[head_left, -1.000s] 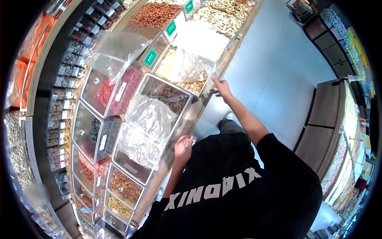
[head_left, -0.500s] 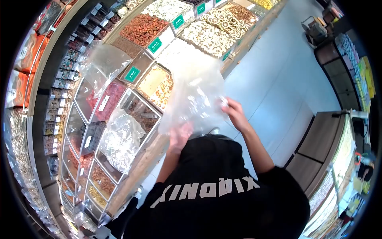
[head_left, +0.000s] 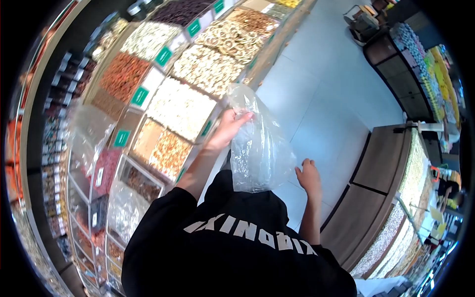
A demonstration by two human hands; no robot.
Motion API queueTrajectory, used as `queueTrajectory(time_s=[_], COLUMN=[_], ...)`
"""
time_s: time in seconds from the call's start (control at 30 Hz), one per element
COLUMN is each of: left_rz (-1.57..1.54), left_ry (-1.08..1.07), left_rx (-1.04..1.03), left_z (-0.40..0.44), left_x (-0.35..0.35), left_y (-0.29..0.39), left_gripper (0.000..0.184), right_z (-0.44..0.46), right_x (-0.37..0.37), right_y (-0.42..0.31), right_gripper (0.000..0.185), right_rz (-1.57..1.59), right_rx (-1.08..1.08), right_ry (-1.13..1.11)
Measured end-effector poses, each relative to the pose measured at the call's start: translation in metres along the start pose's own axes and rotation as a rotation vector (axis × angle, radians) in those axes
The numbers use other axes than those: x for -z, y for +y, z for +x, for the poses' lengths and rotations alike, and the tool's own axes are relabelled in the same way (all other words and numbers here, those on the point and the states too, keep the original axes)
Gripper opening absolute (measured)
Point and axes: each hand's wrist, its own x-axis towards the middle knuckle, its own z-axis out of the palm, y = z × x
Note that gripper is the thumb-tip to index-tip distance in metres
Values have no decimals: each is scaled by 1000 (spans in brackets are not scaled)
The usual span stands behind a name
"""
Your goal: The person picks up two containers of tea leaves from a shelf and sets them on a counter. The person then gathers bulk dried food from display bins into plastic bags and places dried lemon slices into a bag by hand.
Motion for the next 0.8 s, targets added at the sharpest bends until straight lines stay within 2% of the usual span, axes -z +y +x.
queueTrajectory(time_s=[0.1,0.13,0.2,0.27,0.3,0.33,0.43,0.53,0.63,0.67,0.7,0.8], left_rz=[66,106,280,514,527,540,785,803,781,760,686,235], left_ry=[1,-17,-135,-288,-329,-371,-503,-600,-693,-704,-680,-421], left_rx=[-172,-95,-207,-489,-418,-347,-565,-613,-511,-394,-431,-5], left_z=[46,59,77,107,114,121,140,164,197,210,233,290], left_x=[-46,-59,-89,-111,-124,-135,-159,-169,-173,-171,-169,-169], left_y=[11,15,26,12,13,14,49,53,64,57,43,31], left_gripper=[22,20,20,24,25,26,26,34,44,46,42,37], right_z=[31,42,70,100,115,130,176,201,235,247,259,297], right_x=[36,54,90,99,103,114,129,154,150,147,144,154], right_y=[8,2,-16,-22,-26,-28,-28,-30,0,9,18,33], right_gripper=[46,48,52,53,54,50,45,38,34,33,33,41], right_rz=[93,286,665,1268,1572,1674,1277,1206,1179,1128,1075,874], right_rx=[-103,-124,-150,-138,-128,-46,100,20,7,31,51,131], right_ry=[-97,-121,-165,-69,-19,-41,165,298,423,477,526,529])
